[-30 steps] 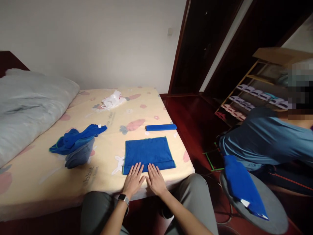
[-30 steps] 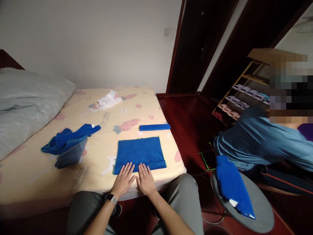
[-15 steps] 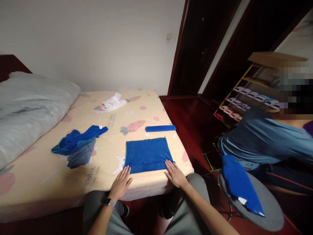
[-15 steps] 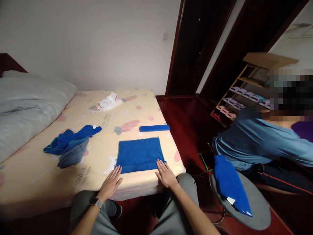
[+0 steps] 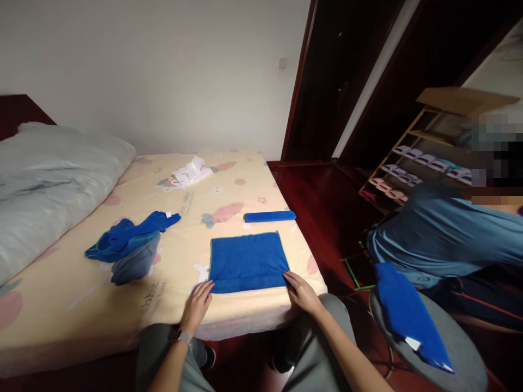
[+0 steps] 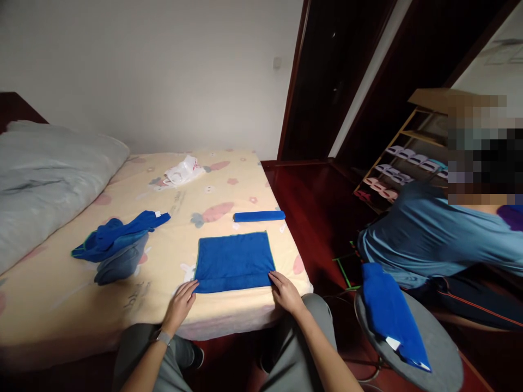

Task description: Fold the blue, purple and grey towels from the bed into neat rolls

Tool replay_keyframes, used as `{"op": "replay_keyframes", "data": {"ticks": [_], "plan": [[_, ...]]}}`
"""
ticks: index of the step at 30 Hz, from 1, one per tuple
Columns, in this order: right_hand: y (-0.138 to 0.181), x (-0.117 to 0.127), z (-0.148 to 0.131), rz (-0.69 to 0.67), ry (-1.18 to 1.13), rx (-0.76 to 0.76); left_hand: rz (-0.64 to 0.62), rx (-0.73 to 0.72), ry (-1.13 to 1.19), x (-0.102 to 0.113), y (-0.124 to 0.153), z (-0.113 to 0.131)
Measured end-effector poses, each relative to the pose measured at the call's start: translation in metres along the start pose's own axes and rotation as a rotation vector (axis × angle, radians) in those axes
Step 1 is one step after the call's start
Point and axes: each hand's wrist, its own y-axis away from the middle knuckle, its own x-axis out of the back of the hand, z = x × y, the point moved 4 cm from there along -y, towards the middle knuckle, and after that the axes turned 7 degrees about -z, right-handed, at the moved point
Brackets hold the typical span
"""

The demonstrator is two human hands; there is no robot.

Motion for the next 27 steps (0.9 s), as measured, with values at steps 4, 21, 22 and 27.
{"op": "replay_keyframes", "data": {"ticks": [4,21,22,27], "plan": [[-0.003,0.001,0.007,0.019,-0.043,-0.029,0.014,0.012,0.015,0.005,0.001,0.002],[0.021,0.020,0.001,-0.041,0.144,0.088,-0.071,-0.013,0.020,0.017,0.028,0.010],[0.020,0.021,0.002,-0.043,0.119,0.077,-0.032,0.039,0.065,0.016,0.028,0.008],[0.017,0.025,0.016,-0.039,-0.129,-0.097,0.046,0.223,0.307,0.010,0.025,-0.005]]}}
